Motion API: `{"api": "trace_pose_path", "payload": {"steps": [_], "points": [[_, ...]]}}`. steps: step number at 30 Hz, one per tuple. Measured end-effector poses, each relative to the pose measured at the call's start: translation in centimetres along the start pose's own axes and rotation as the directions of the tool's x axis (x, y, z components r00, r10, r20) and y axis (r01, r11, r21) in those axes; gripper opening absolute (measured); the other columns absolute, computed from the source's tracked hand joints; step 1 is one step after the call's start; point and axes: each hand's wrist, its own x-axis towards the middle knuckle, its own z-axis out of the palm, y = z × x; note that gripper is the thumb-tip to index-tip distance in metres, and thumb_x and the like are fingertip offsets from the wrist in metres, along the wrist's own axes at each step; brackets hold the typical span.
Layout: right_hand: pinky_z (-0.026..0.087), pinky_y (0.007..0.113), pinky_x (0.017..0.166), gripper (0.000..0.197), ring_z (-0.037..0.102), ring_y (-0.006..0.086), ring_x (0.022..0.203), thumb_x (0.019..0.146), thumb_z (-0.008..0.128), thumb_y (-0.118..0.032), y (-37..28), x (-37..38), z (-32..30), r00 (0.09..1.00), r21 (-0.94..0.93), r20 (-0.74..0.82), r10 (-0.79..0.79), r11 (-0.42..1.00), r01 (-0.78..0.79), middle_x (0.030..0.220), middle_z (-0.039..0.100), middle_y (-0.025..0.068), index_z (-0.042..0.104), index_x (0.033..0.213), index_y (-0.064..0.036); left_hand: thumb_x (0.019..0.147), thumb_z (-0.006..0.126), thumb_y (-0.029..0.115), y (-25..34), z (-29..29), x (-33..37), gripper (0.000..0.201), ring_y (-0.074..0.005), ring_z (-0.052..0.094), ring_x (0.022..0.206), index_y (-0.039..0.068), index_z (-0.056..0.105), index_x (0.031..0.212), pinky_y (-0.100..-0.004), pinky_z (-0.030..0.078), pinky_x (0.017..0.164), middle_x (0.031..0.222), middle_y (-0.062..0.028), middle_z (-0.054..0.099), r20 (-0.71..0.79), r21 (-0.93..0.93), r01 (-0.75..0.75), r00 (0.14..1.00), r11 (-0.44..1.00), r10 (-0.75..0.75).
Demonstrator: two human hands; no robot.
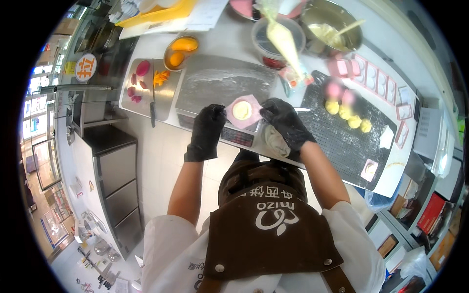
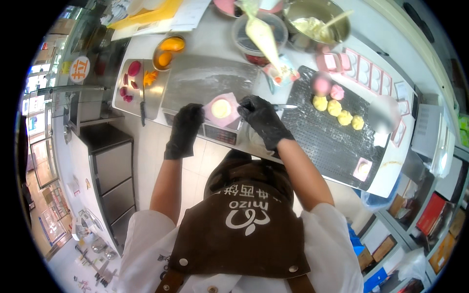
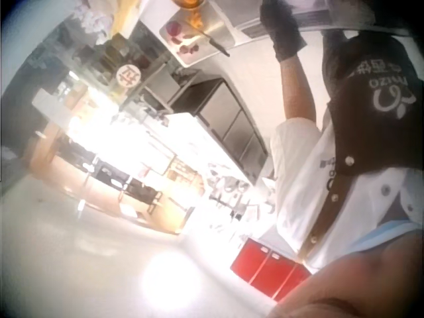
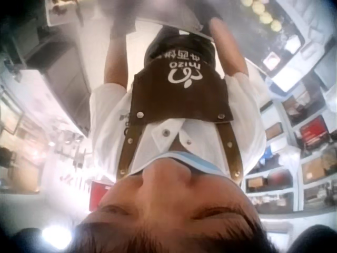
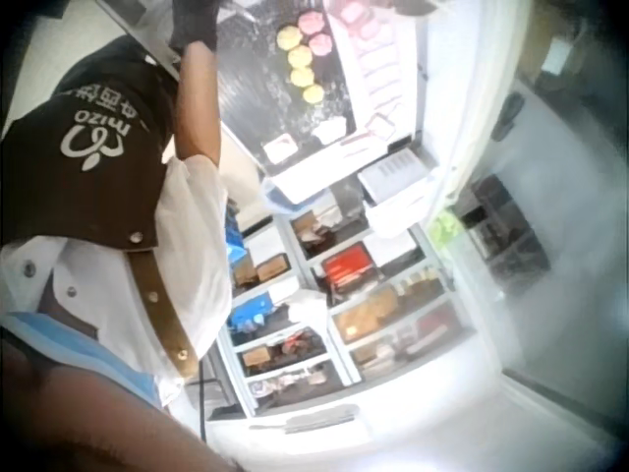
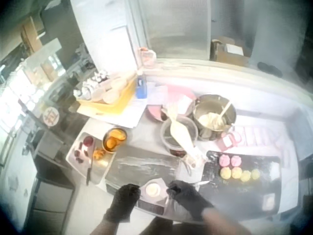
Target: The person pipes white cream onto small square wrappers and then places a small red fruit on top of the cream. They repeat this process for multiple pastries, arranging them on a perforated tray. The person also handles pink and yellow dough balls, placing them on the tray alongside the decorated pastries.
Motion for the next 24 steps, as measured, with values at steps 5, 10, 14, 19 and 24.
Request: {"api": "trace_pose_path", "payload": {"steps": [5,10,14,19,24], "points": [[0.052,0.039,0.077,0.023,0.067,0.0298,0.085,0.09,0.068,-0.016,-0.9,6.7,4.4,0.999,-0.138,-0.05,-0.015,0.99,0.008,0.092,0.07,0.0191,0.065,0.105,0.0015,0.093,0.061,0.015,-5.4,-2.4,3.4,0.017,-0.0354,0.067,0.089,0.001,0.068,0.102,-0.0401,0.053,0.079,0.097,-0.0194,0.069,0.003,-0.13,0.109,0.994,0.986,-0.109],[0.051,0.043,0.078,0.025,0.067,0.0355,0.089,0.091,0.063,-0.019,0.7,9.1,4.7,0.994,-0.263,-0.087,0.058,0.961,-0.079,0.094,0.069,0.0224,0.065,0.106,0.0006,0.095,0.061,0.014,-9.4,-2.0,5.6,0.019,-0.0318,0.067,0.086,0.0,0.067,0.106,-0.0386,0.053,0.079,0.097,-0.018,0.069,0.059,-0.161,0.082,0.996,0.983,-0.074],[0.052,0.04,0.075,0.024,0.066,0.0295,0.083,0.094,0.062,-0.02,0.0,5.6,3.8,0.974,0.075,-0.159,0.161,0.986,-0.15,0.09,0.067,0.0172,0.063,0.107,-0.0006,0.095,0.06,0.012,-11.5,-3.7,4.9,0.018,-0.0246,0.067,0.084,-0.001,0.067,0.107,-0.0358,0.053,0.077,0.095,-0.014,0.07,0.107,-0.324,0.223,0.974,0.92,-0.199],[0.053,0.033,0.074,0.022,0.064,0.0189,0.08,0.095,0.063,-0.02,2.0,1.6,1.6,0.946,-0.249,-0.323,0.019,0.963,-0.104,0.091,0.068,0.012,0.065,0.109,-0.0028,0.096,0.06,0.008,-13.6,-7.2,2.3,0.015,-0.0143,0.064,0.082,-0.001,0.068,0.106,-0.0305,0.052,0.076,0.089,-0.0079,0.07,0.05,-0.313,0.22,0.975,0.924,-0.216],[0.053,0.036,0.077,0.021,0.068,0.0263,0.086,0.094,0.066,-0.018,2.9,-1.4,2.7,0.98,-0.107,-0.182,0.079,0.989,-0.099,0.094,0.072,0.0139,0.066,0.108,-0.0019,0.097,0.062,0.01,-16.0,-8.5,-2.4,0.011,-0.0099,0.059,0.073,0.004,0.07,0.102,-0.0284,0.05,0.067,0.081,-0.0025,0.065,-0.075,-0.414,0.219,0.959,0.884,-0.273]]}}
